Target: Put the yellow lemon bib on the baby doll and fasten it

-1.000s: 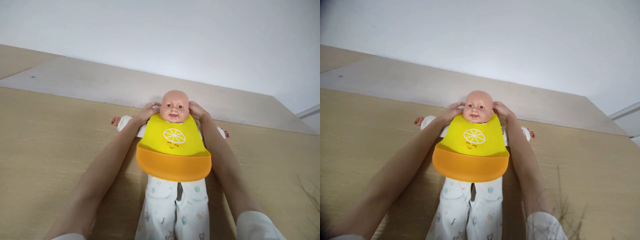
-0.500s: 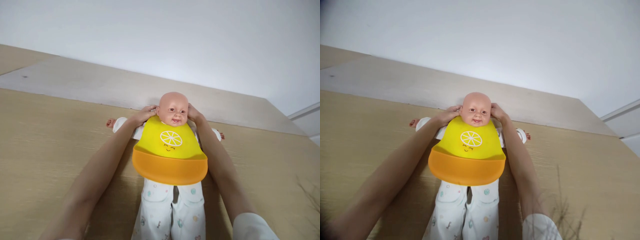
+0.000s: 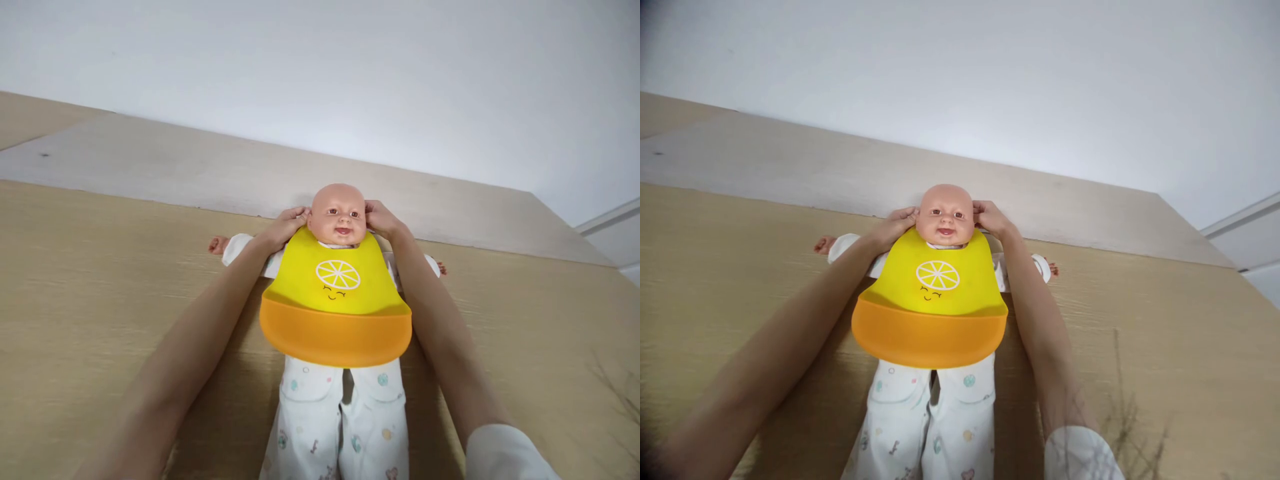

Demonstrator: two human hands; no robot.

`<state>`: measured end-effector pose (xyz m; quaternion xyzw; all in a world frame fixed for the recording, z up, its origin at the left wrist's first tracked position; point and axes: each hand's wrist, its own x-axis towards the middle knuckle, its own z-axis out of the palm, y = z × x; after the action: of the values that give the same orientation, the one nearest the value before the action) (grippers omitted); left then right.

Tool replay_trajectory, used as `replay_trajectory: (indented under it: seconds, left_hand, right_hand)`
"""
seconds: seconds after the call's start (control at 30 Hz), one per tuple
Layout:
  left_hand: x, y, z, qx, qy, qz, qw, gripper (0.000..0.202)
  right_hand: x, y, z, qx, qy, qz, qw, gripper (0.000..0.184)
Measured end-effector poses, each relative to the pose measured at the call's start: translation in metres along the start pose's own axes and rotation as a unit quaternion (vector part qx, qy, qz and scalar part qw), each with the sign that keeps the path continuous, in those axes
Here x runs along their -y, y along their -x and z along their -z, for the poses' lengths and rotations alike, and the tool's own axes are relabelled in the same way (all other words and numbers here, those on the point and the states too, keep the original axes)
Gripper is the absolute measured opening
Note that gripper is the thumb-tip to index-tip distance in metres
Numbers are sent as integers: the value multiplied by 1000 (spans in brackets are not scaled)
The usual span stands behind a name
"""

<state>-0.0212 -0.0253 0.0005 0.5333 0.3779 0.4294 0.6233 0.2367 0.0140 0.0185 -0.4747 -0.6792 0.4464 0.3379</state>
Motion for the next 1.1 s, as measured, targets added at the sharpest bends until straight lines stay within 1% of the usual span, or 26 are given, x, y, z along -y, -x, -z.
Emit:
replay_trajectory:
  seconds: [0.1, 0.2, 0.27, 0.33, 0.47, 0.57, 0.67, 0.9, 1.1]
  left_hand:
    - [-4, 2, -3, -25, -14, -8, 1000, 42]
    - [-9, 3, -5, -33, -19, 14, 999, 43]
    - [-10, 3, -5, -39, -23, 33, 998, 50]
    - [-10, 3, -5, -50, -35, 43, 997, 53]
    - [-8, 1, -4, -81, -76, 41, 993, 52]
    - [-9, 0, -4, -105, -108, 39, 988, 50]
    - [-9, 0, -4, -113, -127, 48, 984, 47]
    - [-9, 0, -4, -117, -153, 49, 980, 43]
    - [-10, 1, -4, -114, -177, 50, 976, 43]
  right_hand:
    - [-1, 2, 3, 30, 1, 18, 999, 38]
    - [0, 4, 5, 56, -1, 28, 998, 42]
    - [1, 4, 4, 66, 7, 35, 997, 42]
    - [3, 5, 3, 61, 17, 34, 997, 40]
    - [7, 7, 0, 48, 41, 21, 998, 35]
    - [9, 8, -2, 77, 52, 24, 995, 36]
    - [9, 7, -1, 99, 61, 15, 993, 39]
    - [6, 6, -2, 94, 79, 2, 992, 35]
    - [5, 7, -3, 71, 97, -7, 993, 36]
